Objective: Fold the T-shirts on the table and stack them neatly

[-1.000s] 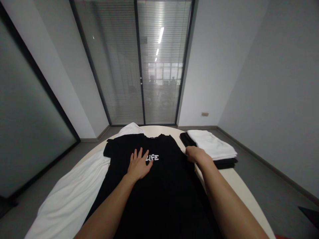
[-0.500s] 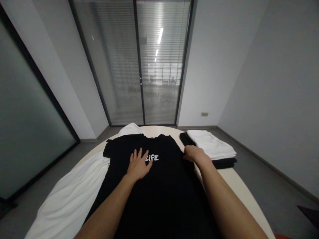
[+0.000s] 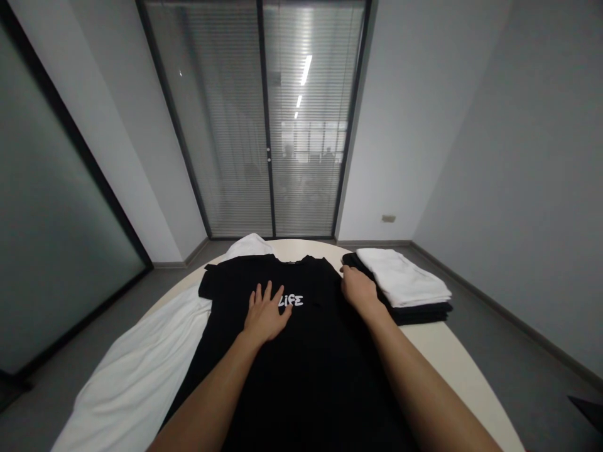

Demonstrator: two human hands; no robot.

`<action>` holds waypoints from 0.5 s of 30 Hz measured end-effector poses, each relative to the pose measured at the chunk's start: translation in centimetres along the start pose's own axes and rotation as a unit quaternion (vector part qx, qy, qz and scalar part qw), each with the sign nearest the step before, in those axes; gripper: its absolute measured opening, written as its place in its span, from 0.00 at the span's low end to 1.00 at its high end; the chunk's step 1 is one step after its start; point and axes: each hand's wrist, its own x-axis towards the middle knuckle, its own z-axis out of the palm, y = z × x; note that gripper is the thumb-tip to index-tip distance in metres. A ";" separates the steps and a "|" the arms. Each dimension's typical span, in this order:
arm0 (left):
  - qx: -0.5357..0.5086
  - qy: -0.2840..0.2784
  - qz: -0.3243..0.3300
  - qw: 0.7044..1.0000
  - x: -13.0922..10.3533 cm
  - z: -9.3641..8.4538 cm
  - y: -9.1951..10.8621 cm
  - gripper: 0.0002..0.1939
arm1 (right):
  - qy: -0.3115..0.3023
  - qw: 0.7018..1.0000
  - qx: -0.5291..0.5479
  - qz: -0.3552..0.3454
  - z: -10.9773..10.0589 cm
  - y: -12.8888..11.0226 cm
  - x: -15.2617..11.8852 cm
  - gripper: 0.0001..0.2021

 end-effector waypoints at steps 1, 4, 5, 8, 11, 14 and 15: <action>-0.001 0.003 0.002 1.000 0.0 0.0 0.0 0.35 | 0.013 1.000 0.009 -0.009 0.4 -0.2 0.3 0.19; -0.005 0.008 0.007 1.000 -0.1 -0.1 0.0 0.35 | 0.020 0.999 0.014 -0.035 1.5 -0.7 1.8 0.20; -0.006 0.007 0.007 1.000 -0.1 -0.2 0.0 0.35 | 0.018 0.999 0.010 -0.051 1.8 -0.9 2.4 0.21; -0.006 0.003 0.003 1.000 -0.1 -0.3 0.0 0.35 | 0.014 0.995 -0.015 -0.094 2.3 -1.4 4.5 0.24; -0.010 0.002 0.003 1.000 -0.1 -0.3 0.1 0.34 | 0.000 0.991 -0.050 -0.124 2.5 -1.8 6.1 0.26; -0.010 0.006 0.005 1.000 -0.2 -0.4 0.1 0.34 | -0.035 0.983 -0.083 -0.157 2.5 -1.8 7.2 0.25; -0.011 0.008 0.006 1.000 -0.2 -0.4 0.1 0.34 | -0.039 0.982 -0.089 -0.160 2.4 -1.8 7.5 0.24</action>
